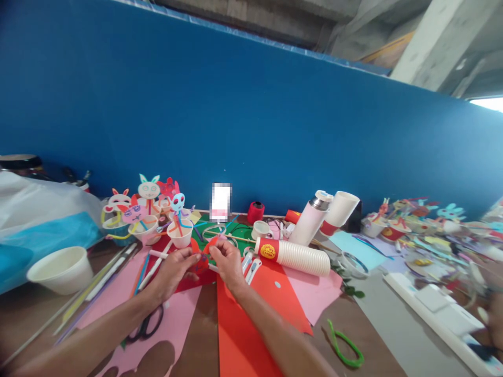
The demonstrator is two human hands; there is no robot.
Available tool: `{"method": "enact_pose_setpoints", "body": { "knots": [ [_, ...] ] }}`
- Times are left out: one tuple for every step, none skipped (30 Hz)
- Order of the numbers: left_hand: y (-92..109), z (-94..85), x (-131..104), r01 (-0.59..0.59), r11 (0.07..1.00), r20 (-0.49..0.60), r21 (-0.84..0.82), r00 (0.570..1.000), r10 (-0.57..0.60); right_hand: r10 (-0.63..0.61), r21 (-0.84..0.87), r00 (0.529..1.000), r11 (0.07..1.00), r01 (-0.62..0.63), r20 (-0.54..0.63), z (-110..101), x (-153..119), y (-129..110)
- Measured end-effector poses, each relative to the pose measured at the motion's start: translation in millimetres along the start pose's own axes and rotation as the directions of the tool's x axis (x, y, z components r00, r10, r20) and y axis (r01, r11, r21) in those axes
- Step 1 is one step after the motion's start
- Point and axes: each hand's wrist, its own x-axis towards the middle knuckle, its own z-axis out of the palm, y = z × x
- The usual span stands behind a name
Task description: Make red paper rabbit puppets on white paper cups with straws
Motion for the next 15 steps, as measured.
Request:
{"method": "enact_pose_setpoints", "body": {
  "knots": [
    [0.0, -0.1, 0.3, 0.004, 1.000, 0.000, 0.003, 1.000, -0.004, -0.003, 0.007, 1.000, 1.000, 0.003, 0.005, 0.2, -0.2, 0.2],
    [-0.1, -0.2, 0.6, 0.006, 1.000, 0.001, 0.007, 1.000, -0.006, -0.005, 0.014, 1.000, 1.000, 0.005, 0.008, 0.1, -0.1, 0.7],
    [-0.3, -0.3, 0.8, 0.004, 1.000, 0.003, 0.010, 1.000, -0.004, -0.004, 0.020, 1.000, 1.000, 0.003, 0.009, -0.1, 0.1, 1.4],
    [-0.6, -0.4, 1.0, 0.000, 1.000, 0.004, 0.012, 1.000, 0.000, 0.000, 0.025, 1.000, 1.000, 0.000, 0.008, -0.5, 0.5, 2.2],
    [-1.0, -0.5, 1.0, -0.007, 1.000, 0.009, 0.010, 1.000, 0.007, 0.006, 0.027, 1.000, 1.000, -0.006, 0.006, -1.0, 1.0, 2.9],
    [-1.3, -0.5, 1.0, -0.013, 1.000, 0.012, 0.007, 1.000, 0.013, 0.016, 0.028, 1.000, 0.999, -0.016, 0.005, -1.4, 1.5, 3.4],
    [-1.7, -0.4, 0.9, -0.018, 1.000, 0.014, 0.004, 1.000, 0.018, 0.028, 0.028, 1.000, 0.999, -0.028, 0.009, -1.7, 1.8, 3.5],
    [-2.0, -0.3, 0.8, -0.020, 1.000, 0.015, 0.003, 1.000, 0.020, 0.038, 0.031, 0.999, 0.999, -0.039, 0.015, -1.9, 1.9, 3.3],
    [-2.4, -0.2, 0.8, -0.019, 1.000, 0.016, 0.004, 1.000, 0.019, 0.045, 0.034, 0.999, 0.998, -0.045, 0.025, -1.8, 1.7, 2.6],
    [-2.8, -0.2, 0.8, -0.018, 1.000, 0.016, 0.008, 1.000, 0.018, 0.047, 0.036, 0.998, 0.998, -0.048, 0.035, -1.5, 1.3, 1.6],
    [-3.2, -0.2, 0.9, -0.018, 1.000, 0.016, 0.012, 1.000, 0.018, 0.049, 0.037, 0.998, 0.998, -0.051, 0.047, -1.1, 0.8, 0.3],
    [-3.6, -0.3, 1.1, -0.018, 1.000, 0.015, 0.016, 1.000, 0.018, 0.052, 0.038, 0.997, 0.998, -0.054, 0.058, -0.6, 0.2, -1.0],
    [-4.1, -0.5, 1.3, -0.020, 1.000, 0.017, 0.016, 1.000, 0.020, 0.054, 0.037, 0.996, 0.998, -0.057, 0.066, -0.1, -0.4, -2.3],
    [-4.7, -0.8, 1.4, -0.022, 1.000, 0.017, 0.015, 1.000, 0.022, 0.058, 0.036, 0.996, 0.998, -0.060, 0.071, 0.3, -0.8, -3.5],
    [-5.2, -1.1, 1.4, -0.025, 1.000, 0.012, 0.014, 1.000, 0.025, 0.059, 0.034, 0.996, 0.998, -0.062, 0.071, 0.5, -1.1, -4.3]
  ]
}}
